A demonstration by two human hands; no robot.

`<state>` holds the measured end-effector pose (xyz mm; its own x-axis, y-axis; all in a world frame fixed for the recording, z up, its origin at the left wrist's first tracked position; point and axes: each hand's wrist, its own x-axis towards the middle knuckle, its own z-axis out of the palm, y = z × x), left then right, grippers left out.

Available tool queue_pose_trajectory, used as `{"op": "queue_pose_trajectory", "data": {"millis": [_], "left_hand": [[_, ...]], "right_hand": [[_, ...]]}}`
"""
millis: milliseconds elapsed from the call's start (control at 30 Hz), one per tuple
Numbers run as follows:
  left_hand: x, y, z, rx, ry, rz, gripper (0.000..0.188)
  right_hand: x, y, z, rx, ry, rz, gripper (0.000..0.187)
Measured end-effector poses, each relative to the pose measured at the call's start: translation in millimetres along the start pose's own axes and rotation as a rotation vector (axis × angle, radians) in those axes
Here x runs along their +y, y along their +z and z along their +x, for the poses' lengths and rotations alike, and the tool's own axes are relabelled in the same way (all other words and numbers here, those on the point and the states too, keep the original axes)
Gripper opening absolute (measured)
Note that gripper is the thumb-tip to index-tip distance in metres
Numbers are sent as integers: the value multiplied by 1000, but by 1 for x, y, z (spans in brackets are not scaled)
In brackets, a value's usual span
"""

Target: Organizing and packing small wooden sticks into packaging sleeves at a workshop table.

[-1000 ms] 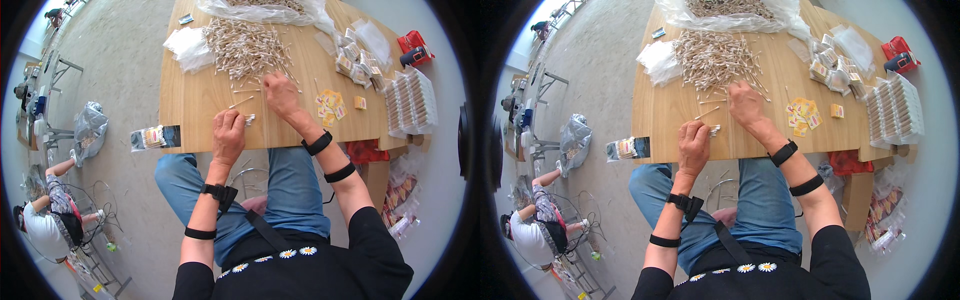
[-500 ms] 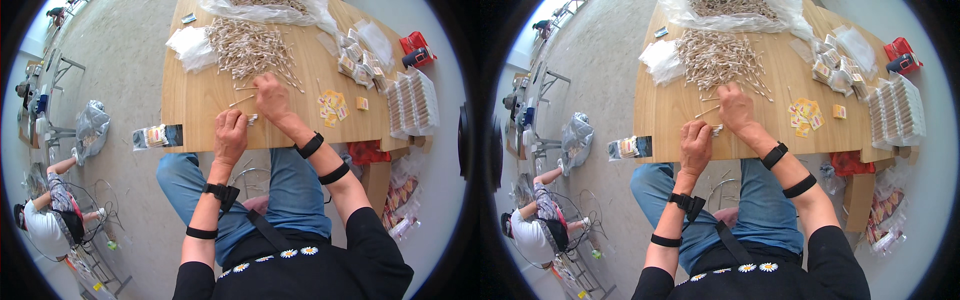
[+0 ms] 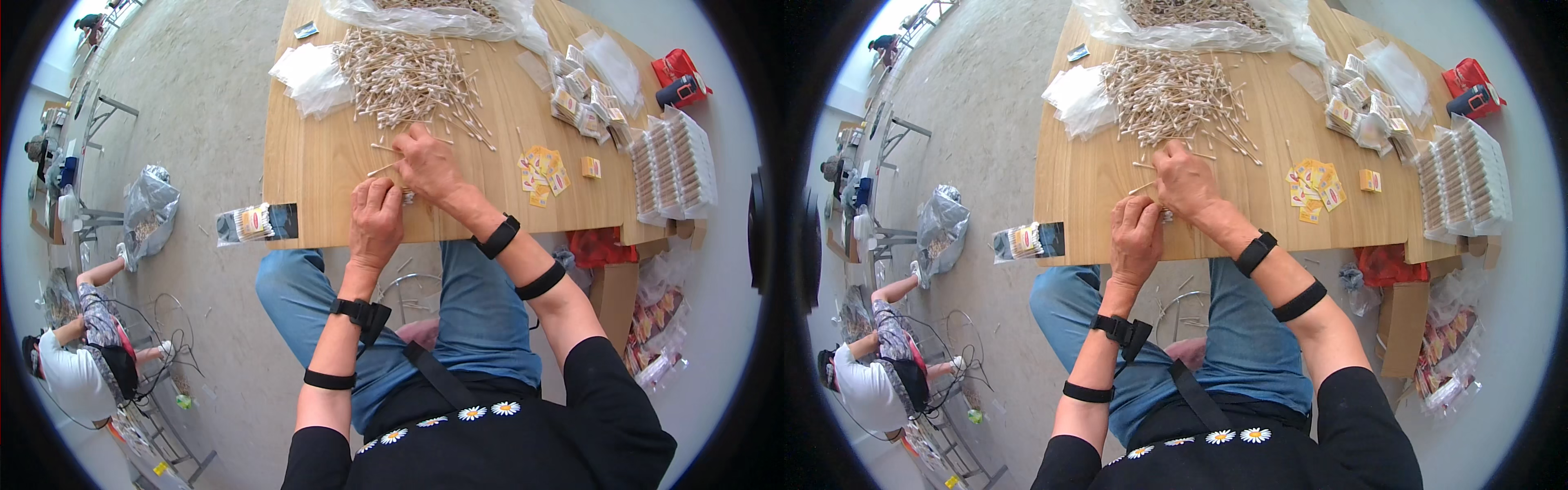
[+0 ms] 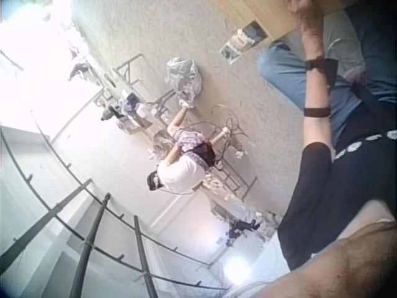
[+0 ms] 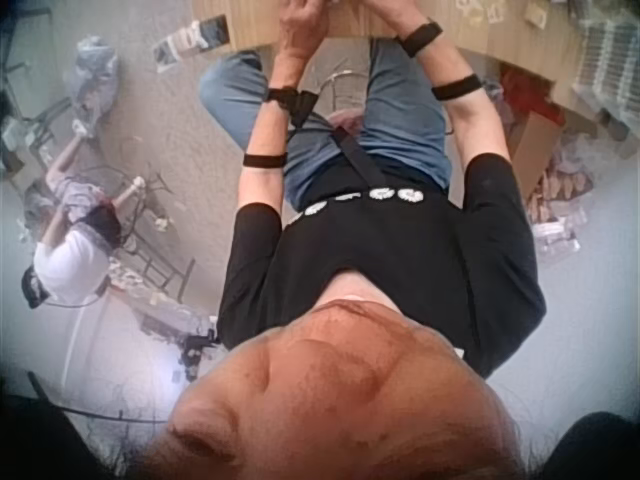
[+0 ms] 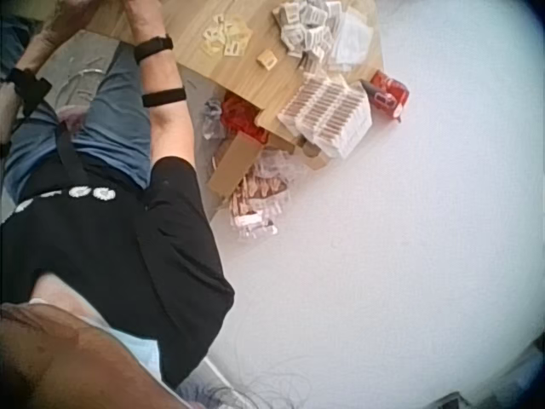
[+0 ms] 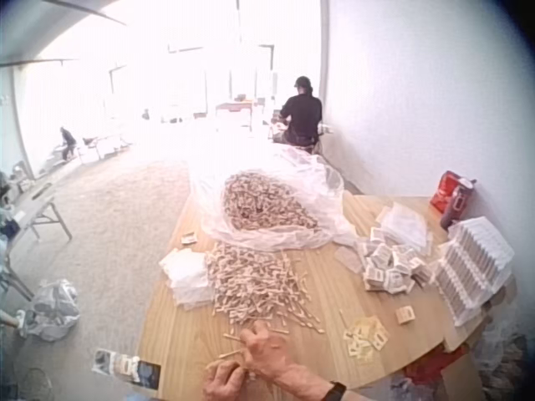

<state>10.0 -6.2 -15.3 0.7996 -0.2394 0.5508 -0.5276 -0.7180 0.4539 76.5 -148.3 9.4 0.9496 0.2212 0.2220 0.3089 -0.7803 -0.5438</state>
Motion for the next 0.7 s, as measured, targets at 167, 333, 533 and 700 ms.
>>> {"op": "queue_pose_trajectory", "data": {"millis": [167, 333, 533, 700], "left_hand": [[0, 0, 0, -9, 6, 2, 15], [-1, 3, -1, 27, 13, 17, 22], [0, 2, 0, 9, 11, 23, 23], [0, 0, 0, -29, 8, 18, 22]], "right_hand": [[6, 4, -4, -35, 7, 35, 5], [3, 2, -20, -32, -6, 35, 4], [20, -16, -19, 140, 83, -50, 4], [40, -17, -15, 181, 166, -204, 5]]}}
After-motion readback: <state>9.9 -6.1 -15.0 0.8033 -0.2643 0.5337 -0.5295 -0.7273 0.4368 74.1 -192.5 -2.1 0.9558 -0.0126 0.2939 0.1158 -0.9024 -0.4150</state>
